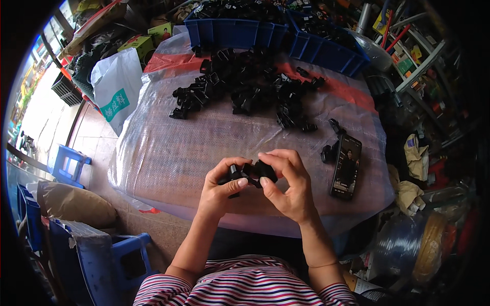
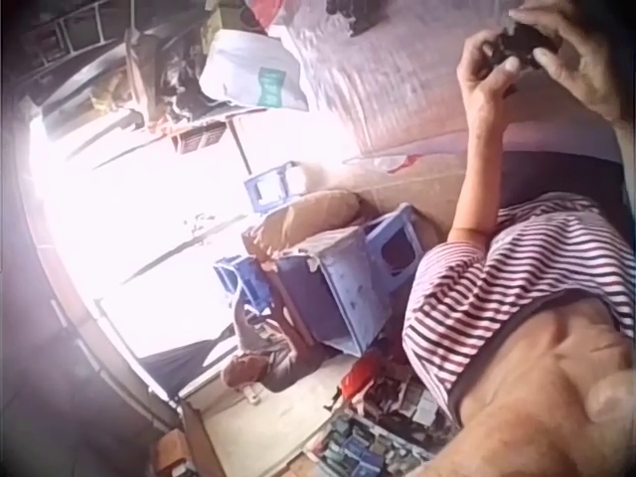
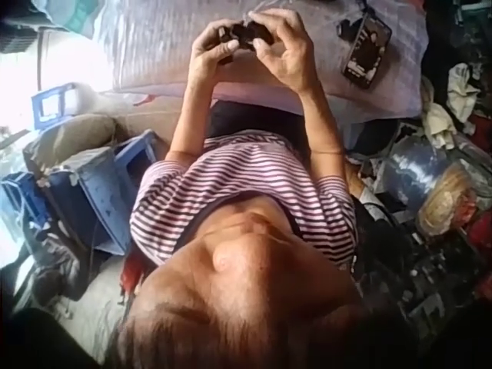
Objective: Assemble small black plastic components at a workbench.
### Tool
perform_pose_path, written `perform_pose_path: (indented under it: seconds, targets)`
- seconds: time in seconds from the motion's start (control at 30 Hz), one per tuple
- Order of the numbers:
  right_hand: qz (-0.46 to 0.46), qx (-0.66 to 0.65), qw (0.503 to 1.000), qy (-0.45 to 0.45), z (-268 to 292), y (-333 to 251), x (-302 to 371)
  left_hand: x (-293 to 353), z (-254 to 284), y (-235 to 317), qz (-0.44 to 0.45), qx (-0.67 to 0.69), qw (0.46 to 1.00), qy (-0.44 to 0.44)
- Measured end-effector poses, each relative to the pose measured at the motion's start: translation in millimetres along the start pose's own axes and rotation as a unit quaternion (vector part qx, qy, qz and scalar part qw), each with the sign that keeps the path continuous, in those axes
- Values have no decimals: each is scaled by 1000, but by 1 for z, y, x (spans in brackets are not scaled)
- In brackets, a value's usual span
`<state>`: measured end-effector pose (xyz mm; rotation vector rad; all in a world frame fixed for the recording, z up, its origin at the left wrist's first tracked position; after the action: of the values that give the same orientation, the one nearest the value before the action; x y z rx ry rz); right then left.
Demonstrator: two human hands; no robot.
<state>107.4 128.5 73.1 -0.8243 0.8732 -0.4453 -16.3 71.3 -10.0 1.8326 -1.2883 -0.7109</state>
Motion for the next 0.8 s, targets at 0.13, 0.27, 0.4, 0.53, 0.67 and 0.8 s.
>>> perform_pose_path:
  seconds: [0.13,0.27,0.4,0.53,0.67,0.8]
  targets:
    - [56,20,997,-49,-5,-7,2,1,4,-3,18,14,1000,3]
    - [69,25,995,-70,2,-2,5,-1,3,-6,35,75,996,-16]
    - [8,49,998,-32,14,1,6,-2,-3,-4,30,72,997,-14]
    - [-57,-5,998,17,14,4,11,-2,0,-2,-6,26,1000,9]
    - [5,44,999,17,14,-8,13,-1,-6,-2,6,-17,1000,-14]
    - [20,90,996,2,6,-9,12,2,0,-5,11,-57,998,27]
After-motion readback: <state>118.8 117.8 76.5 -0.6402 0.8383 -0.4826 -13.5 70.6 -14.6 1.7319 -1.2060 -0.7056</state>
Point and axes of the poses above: each hand's wrist, its own x-axis away from the middle knuckle, its own z-axis out of the back of the hand, y = z × x, the point moved 8 cm from there along -x, towards the middle knuckle, and after that the axes turned 3 degrees about y, right-handed, at the moved point
